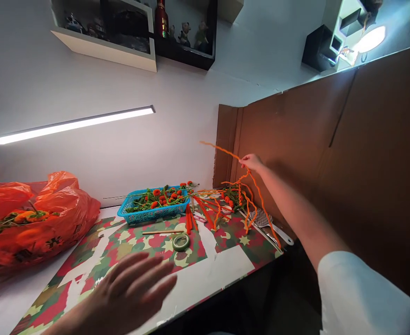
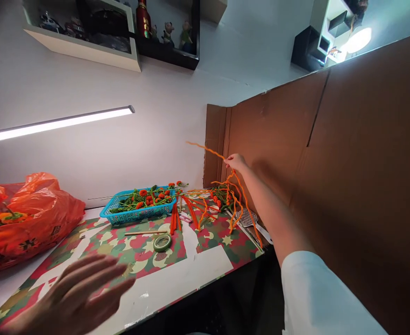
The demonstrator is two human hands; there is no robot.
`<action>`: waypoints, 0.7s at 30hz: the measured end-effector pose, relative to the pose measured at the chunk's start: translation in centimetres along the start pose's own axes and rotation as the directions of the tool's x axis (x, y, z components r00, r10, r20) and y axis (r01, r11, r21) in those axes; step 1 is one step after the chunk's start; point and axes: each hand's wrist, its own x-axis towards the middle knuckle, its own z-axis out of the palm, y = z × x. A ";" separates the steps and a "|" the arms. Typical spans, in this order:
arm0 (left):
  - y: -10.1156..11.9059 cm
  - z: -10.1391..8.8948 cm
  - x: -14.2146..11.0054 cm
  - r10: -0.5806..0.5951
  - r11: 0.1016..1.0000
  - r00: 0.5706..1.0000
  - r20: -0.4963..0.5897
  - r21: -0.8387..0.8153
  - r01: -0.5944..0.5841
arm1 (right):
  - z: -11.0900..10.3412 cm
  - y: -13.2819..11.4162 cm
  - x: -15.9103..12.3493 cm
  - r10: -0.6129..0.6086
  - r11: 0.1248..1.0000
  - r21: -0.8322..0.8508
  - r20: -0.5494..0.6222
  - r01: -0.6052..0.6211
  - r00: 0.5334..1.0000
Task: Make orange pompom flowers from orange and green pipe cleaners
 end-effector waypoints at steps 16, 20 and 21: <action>-0.9 6.2 5.5 -0.031 0.999 0.988 0.150 -0.009 0.033 | -4.7 -3.1 3.0 0.096 0.661 0.698 -0.443 0.276 0.891; -1.1 5.8 5.4 -0.058 0.997 0.983 0.172 -0.042 0.066 | -4.4 -4.5 2.3 0.023 0.615 0.718 -0.429 0.325 0.903; -0.6 5.9 5.8 -0.073 0.995 0.982 0.175 -0.058 0.084 | -4.1 -4.9 2.0 -0.012 0.627 0.713 -0.394 0.314 0.919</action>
